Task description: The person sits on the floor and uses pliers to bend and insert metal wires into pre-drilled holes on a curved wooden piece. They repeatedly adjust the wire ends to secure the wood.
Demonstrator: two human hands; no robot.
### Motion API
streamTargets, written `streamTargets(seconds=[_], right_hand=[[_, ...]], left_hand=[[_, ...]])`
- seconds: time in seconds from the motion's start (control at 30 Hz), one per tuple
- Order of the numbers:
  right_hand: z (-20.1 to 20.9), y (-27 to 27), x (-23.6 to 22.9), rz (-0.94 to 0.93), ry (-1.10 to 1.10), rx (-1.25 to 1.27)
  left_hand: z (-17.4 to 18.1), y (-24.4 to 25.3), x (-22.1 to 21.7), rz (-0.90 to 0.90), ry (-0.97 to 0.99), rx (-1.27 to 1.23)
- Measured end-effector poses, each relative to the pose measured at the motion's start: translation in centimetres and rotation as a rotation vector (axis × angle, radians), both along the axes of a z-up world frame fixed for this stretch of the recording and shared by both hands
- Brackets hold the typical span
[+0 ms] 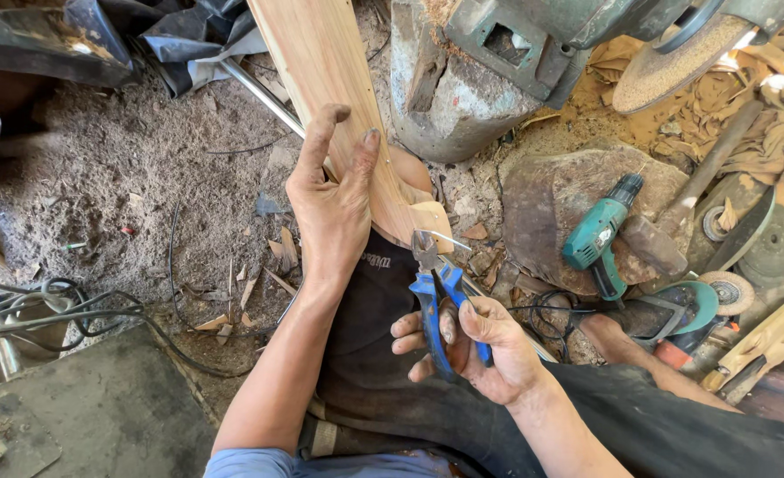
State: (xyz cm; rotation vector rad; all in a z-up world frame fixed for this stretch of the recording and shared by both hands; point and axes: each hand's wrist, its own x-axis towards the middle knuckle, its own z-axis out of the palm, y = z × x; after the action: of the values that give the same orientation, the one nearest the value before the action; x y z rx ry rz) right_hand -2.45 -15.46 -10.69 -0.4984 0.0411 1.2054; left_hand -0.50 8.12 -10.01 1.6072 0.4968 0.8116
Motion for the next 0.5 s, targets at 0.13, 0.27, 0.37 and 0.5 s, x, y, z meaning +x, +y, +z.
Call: streamTargets(seconds=[0.13,0.27,0.37,0.5], right_hand=[[0.2,0.1,0.1,-0.015,0.014,-0.072],[-0.2,0.2,-0.1,-0.018,-0.015,-0.072],[-0.8,0.5,-0.6,-0.06,0.066,0.029],[-0.8,0.6,-1.4,-0.076,0.072,-0.021]], left_hand=[[-0.1,-0.2,0.0,-0.003,0.013,0.019],[-0.2,-0.4,0.1,-0.017,0.025,-0.026],[0.3,-0.5,0.1,-0.034,0.018,-0.019],[2.3,-0.3,-0.3,0.091,0.173,0.244]])
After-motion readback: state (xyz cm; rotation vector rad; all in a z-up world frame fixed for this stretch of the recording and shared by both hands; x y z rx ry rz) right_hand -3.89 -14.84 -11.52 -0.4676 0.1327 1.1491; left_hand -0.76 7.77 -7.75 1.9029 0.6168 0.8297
